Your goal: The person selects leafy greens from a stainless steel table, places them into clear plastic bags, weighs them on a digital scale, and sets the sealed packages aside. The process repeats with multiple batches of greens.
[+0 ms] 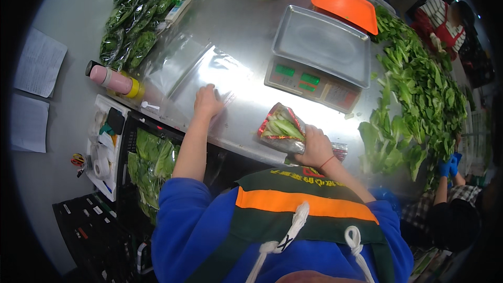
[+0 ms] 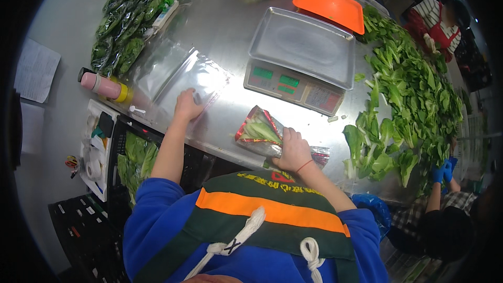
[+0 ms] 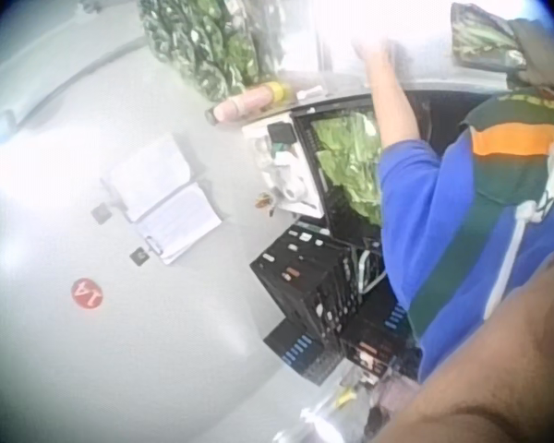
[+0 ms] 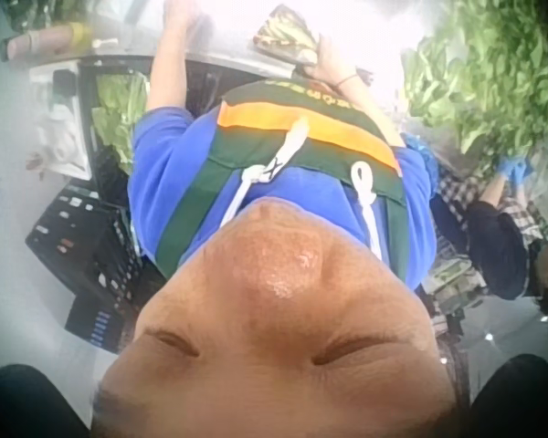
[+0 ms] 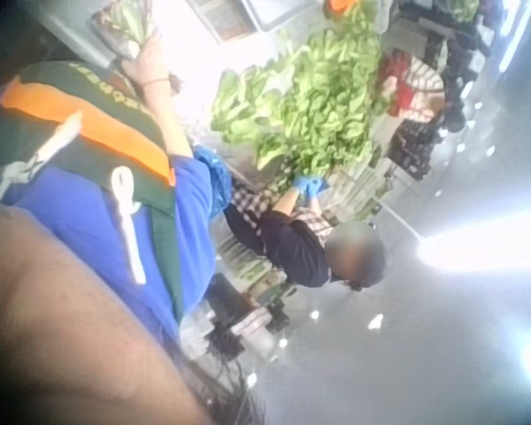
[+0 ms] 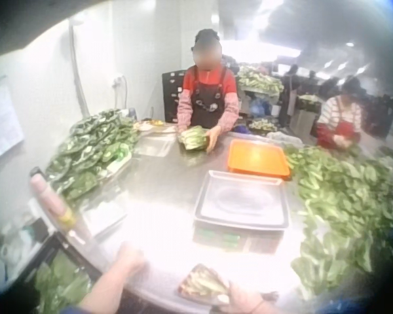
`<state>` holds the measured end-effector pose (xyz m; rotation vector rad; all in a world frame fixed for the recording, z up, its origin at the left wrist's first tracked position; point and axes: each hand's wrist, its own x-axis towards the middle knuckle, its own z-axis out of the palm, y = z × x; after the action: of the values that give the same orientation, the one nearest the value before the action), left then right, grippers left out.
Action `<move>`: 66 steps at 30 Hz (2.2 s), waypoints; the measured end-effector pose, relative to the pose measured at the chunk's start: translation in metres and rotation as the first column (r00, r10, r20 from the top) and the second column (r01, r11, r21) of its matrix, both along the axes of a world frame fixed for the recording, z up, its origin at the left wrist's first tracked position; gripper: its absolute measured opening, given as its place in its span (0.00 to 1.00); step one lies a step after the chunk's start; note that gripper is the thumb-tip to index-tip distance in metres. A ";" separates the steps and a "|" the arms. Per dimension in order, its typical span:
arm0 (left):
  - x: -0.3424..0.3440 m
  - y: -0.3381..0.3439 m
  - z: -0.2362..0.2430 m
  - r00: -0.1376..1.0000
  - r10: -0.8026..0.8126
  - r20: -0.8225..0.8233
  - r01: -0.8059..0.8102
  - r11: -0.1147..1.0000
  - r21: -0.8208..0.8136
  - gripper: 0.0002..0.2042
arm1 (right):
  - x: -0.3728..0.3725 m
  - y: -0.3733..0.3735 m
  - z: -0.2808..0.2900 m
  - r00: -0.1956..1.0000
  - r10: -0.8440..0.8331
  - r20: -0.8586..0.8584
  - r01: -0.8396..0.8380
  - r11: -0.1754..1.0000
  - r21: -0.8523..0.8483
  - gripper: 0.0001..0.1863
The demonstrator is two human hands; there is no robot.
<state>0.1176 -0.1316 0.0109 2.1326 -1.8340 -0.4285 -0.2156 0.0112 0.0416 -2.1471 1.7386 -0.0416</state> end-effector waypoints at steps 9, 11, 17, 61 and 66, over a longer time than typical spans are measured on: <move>0.033 0.004 -0.048 0.965 -0.068 -0.252 0.037 0.991 -0.127 0.14 | -0.004 -0.001 0.001 0.998 0.002 0.057 -0.003 1.000 0.021 0.49; 0.043 0.004 -0.050 0.962 -0.092 -0.258 0.042 0.980 -0.195 0.13 | -0.004 -0.002 0.001 0.997 -0.002 0.074 0.001 1.000 0.014 0.49; 0.051 0.004 -0.060 0.953 -0.042 -0.301 -0.020 0.980 -0.199 0.11 | -0.002 0.001 0.000 0.999 -0.004 0.037 0.005 1.000 -0.015 0.49; -0.119 0.082 0.069 0.816 -0.575 0.052 0.506 0.669 -0.545 0.16 | 0.038 -0.057 0.017 0.561 -0.404 0.722 0.315 0.911 0.265 0.29; -0.098 0.064 0.044 0.915 -0.238 -0.325 0.018 0.830 -0.558 0.35 | 0.030 -0.054 0.032 0.356 -0.336 0.872 0.121 0.942 0.313 0.27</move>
<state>0.0193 -0.0673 0.0551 1.4260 -1.6259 -0.2773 -0.1855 -0.0424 0.0734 -1.2017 1.1988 -0.9351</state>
